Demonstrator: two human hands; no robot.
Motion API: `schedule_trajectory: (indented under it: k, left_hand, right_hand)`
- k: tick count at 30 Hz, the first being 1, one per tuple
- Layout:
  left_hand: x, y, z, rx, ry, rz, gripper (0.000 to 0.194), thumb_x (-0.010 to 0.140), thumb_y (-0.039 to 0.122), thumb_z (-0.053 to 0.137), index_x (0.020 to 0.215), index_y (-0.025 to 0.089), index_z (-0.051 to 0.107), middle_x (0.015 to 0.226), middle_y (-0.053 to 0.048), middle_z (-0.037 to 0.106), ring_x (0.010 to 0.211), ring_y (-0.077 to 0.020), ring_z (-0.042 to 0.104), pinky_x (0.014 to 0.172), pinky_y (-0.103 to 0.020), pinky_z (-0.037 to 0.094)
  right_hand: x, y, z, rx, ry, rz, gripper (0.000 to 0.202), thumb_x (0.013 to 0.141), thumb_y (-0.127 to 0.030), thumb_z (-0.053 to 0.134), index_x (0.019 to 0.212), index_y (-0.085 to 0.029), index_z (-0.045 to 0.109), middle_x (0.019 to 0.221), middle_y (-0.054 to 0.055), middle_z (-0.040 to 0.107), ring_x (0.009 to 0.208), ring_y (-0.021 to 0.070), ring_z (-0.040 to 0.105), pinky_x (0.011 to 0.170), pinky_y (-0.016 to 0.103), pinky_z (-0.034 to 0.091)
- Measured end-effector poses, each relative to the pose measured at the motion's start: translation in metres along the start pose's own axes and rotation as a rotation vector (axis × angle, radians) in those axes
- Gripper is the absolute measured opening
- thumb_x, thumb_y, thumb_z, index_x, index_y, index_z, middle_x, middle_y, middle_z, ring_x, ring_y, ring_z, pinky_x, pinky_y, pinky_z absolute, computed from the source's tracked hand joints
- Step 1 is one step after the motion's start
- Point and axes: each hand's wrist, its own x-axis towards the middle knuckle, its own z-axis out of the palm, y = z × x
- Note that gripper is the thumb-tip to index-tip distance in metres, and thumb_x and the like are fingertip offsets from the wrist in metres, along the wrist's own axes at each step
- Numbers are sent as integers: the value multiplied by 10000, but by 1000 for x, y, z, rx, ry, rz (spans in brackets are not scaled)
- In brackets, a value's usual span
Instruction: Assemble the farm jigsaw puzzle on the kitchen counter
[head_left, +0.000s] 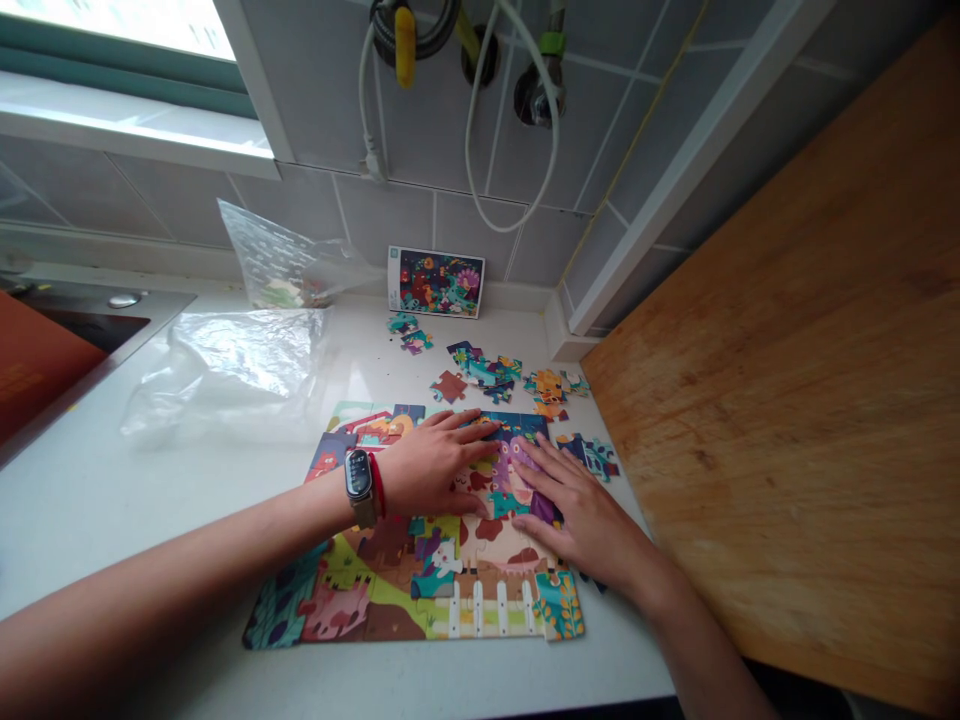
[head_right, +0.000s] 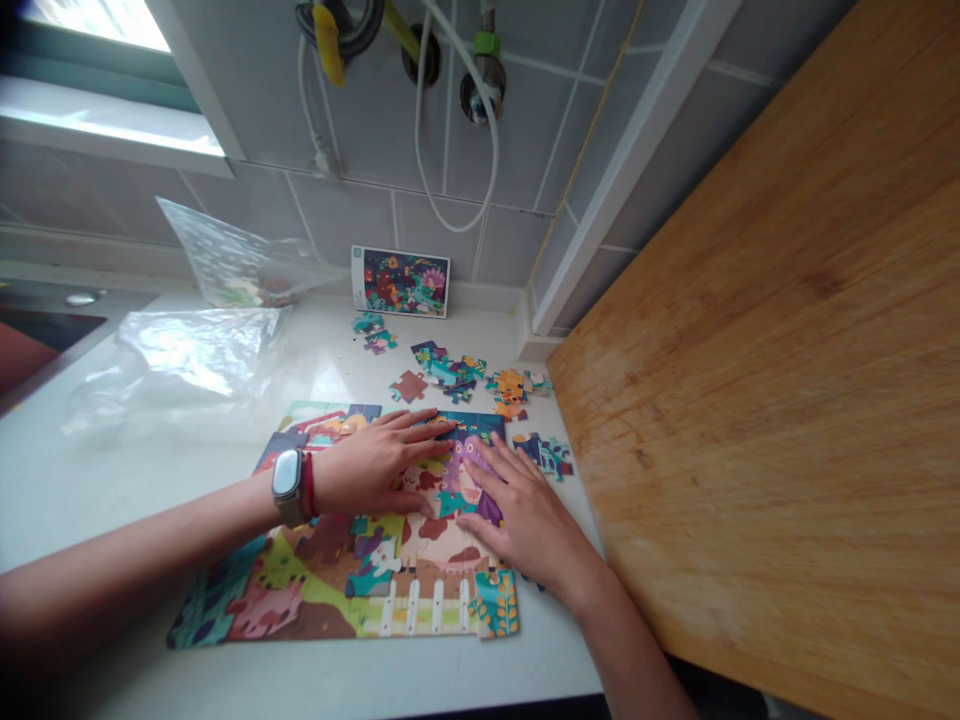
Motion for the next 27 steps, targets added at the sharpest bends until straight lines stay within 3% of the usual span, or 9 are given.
schedule_trajectory:
  k: [3,5,9,12,16,27]
  left_hand:
    - [0,0,0,-9,1,5,812,890,680,705,1528,212,523,1658,-135,426,1524,-416,389,1217,-623,364]
    - [0,0,1,-8,-5,0,820,890,686,703,1530,207,518,1665,-136,414,1531,-417,378,1221,-625,356]
    - [-1,0,2,-5,-9,-3,810,892,689,703,1523,215,520,1670,-126,410,1536,-411,371,1232,-613,346]
    - [-1,-1,3,-3,-9,2,795,896,673,709,1522,221,517,1673,-119,407,1533,-406,376,1232,-602,346]
    - [-2,-1,4,4,4,3,787,899,672,705,1521,231,511,1671,-112,412,1538,-391,372,1242,-578,336]
    - [-2,-3,7,-3,16,8,777,902,678,694,1512,228,523,1666,-117,420,1536,-401,372,1239,-584,329]
  right_hand:
    - [-2,0,-6,-25,-27,30,731,944,-487,715,1598,-288,458,1717,80,332,1606,315,265,1295,604,250]
    - [-6,0,-13,-51,48,63,810,928,-502,733,1632,-285,395,1741,95,267,1601,326,278,1290,601,270]
    - [-18,-6,-25,-154,184,104,723,935,-523,722,1572,-257,508,1701,101,369,1577,350,332,1282,613,298]
    - [-23,-13,-25,-166,108,115,683,929,-522,727,1534,-254,559,1645,94,467,1554,357,378,1261,622,342]
    - [-19,-14,-19,-164,36,134,687,918,-487,748,1528,-227,567,1642,91,470,1566,351,356,1261,597,354]
    - [-11,-8,-18,-141,18,117,619,936,-493,724,1493,-248,610,1593,91,536,1533,371,412,1238,613,382]
